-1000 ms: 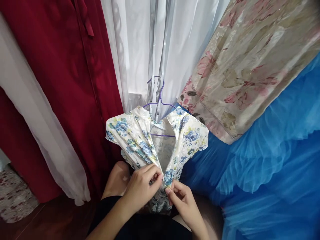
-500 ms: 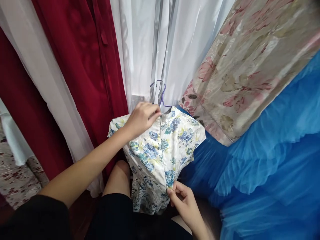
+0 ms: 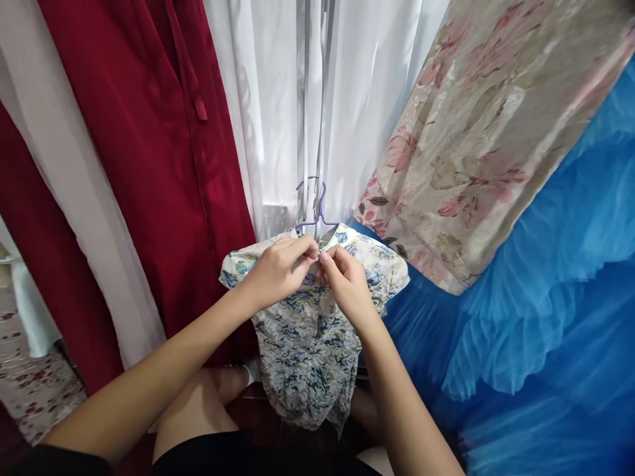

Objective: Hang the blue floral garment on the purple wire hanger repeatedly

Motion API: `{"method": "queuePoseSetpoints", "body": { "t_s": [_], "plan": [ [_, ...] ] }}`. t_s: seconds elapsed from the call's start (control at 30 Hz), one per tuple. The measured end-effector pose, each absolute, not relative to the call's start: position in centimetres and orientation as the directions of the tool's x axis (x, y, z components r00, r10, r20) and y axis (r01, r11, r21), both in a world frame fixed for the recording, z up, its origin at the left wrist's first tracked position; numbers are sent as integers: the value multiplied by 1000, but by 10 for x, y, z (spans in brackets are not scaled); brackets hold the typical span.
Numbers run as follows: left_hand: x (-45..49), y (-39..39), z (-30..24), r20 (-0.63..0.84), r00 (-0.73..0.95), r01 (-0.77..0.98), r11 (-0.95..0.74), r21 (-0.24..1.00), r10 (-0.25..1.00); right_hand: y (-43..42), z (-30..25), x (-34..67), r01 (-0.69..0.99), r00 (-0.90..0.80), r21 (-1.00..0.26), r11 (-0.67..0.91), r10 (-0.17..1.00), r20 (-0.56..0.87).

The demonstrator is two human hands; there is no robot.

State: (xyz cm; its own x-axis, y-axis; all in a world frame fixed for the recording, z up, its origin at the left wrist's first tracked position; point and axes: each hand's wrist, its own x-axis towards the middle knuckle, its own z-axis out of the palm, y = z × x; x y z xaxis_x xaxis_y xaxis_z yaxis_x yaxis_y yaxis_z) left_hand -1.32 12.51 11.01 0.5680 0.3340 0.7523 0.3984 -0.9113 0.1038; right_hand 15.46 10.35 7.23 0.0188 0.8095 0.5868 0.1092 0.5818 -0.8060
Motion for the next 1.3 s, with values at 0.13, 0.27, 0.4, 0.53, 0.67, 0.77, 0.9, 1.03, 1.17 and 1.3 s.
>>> {"method": "queuePoseSetpoints", "body": {
  "t_s": [0.13, 0.27, 0.4, 0.53, 0.67, 0.77, 0.9, 1.03, 1.17, 1.3],
  "plan": [
    [-12, 127, 112, 823, 442, 438, -887, 149, 356, 112, 57, 151, 290, 55, -755, 587, 778, 626],
    [-34, 168, 121, 944, 36, 421, -861, 284, 329, 120, 25, 157, 421, 56, -757, 499, 819, 571],
    [-86, 226, 99, 806, -335, 159, -814, 559, 488, 111, 10, 157, 368, 21, -791, 488, 846, 532],
    [-120, 242, 39, 509, -566, -7, -621, 784, 649, 97, 12, 146, 332, -28, -818, 469, 872, 488],
    [-114, 217, -28, 442, -574, -30, -557, 830, 689, 87, 0, 146, 189, 3, -891, 414, 907, 422],
    [-92, 187, -64, 428, -524, -47, -526, 849, 737, 74, -30, 166, 50, 166, -938, 343, 923, 346],
    [-54, 144, -75, 438, -378, -68, -496, 865, 816, 42, -85, 199, 19, 500, -969, 247, 837, 223],
    [-14, 105, -43, 562, -133, -15, -569, 822, 816, 13, -108, 202, 148, 701, -970, 195, 671, 242],
    [20, 79, -7, 683, 251, 35, -711, 702, 687, 9, -83, 170, 176, 347, -934, 311, 868, 354],
    [31, 70, -1, 585, 396, -2, -636, 771, 708, 14, -53, 154, 104, 45, -941, 322, 944, 328]
  ]
}}
